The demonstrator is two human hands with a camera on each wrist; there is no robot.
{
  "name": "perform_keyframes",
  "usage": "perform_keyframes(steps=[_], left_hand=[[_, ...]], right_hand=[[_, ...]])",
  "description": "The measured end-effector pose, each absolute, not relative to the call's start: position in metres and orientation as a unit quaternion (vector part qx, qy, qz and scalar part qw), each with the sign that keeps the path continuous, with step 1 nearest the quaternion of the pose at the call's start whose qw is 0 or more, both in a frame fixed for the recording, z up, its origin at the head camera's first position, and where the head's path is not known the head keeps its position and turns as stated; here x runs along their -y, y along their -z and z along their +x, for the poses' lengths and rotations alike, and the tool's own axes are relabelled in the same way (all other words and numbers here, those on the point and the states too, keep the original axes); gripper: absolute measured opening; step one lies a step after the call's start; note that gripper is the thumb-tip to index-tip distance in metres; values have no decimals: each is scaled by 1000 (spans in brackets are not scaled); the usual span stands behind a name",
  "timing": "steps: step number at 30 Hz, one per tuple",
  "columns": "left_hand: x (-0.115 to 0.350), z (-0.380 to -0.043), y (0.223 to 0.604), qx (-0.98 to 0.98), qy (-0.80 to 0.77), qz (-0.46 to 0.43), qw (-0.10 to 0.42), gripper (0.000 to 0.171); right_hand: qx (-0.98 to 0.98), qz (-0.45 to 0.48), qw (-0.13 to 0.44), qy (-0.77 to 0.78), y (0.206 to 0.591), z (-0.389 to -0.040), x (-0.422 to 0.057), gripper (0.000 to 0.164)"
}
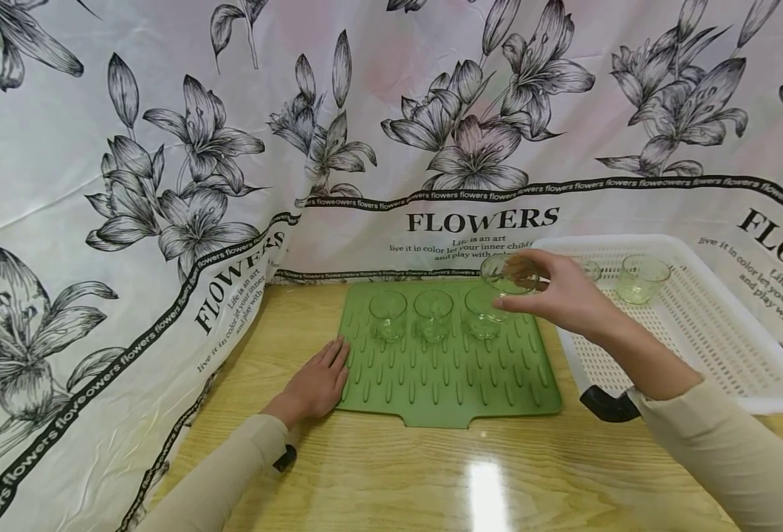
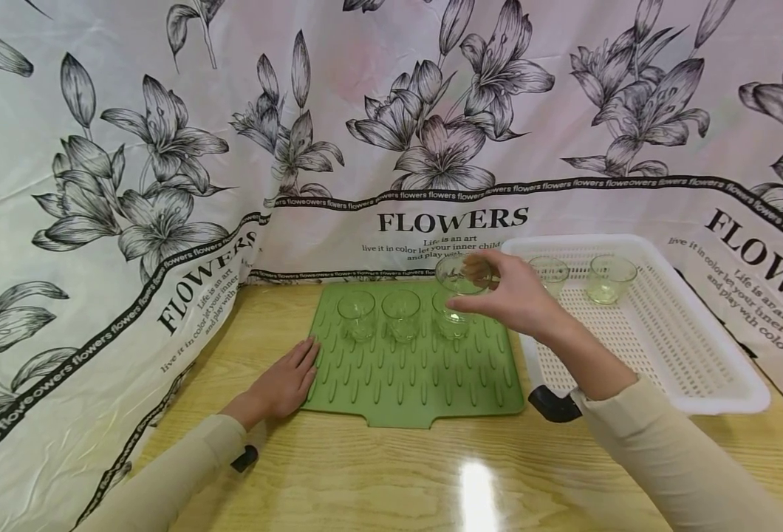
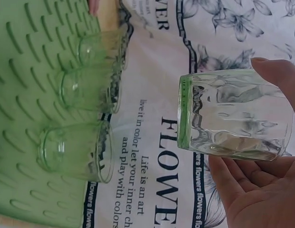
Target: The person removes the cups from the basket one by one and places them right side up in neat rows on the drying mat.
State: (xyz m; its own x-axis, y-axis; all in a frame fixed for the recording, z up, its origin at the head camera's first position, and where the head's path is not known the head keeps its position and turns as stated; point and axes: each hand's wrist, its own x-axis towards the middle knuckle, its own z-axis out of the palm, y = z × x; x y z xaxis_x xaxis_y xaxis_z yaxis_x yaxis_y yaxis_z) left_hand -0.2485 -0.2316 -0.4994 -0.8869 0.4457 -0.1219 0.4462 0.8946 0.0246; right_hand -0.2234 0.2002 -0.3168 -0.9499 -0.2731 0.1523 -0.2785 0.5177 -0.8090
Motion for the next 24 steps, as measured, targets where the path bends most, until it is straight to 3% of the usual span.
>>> perform_keyframes(steps=[11, 24], left_hand=[[232, -248, 501, -971, -8, 229, 66, 59], [235, -251, 499, -970, -9, 237, 61, 58]], right_hand=[[862, 177, -9, -476, 318, -225, -178, 82], [854, 195, -7, -483, 329, -234, -149, 71]])
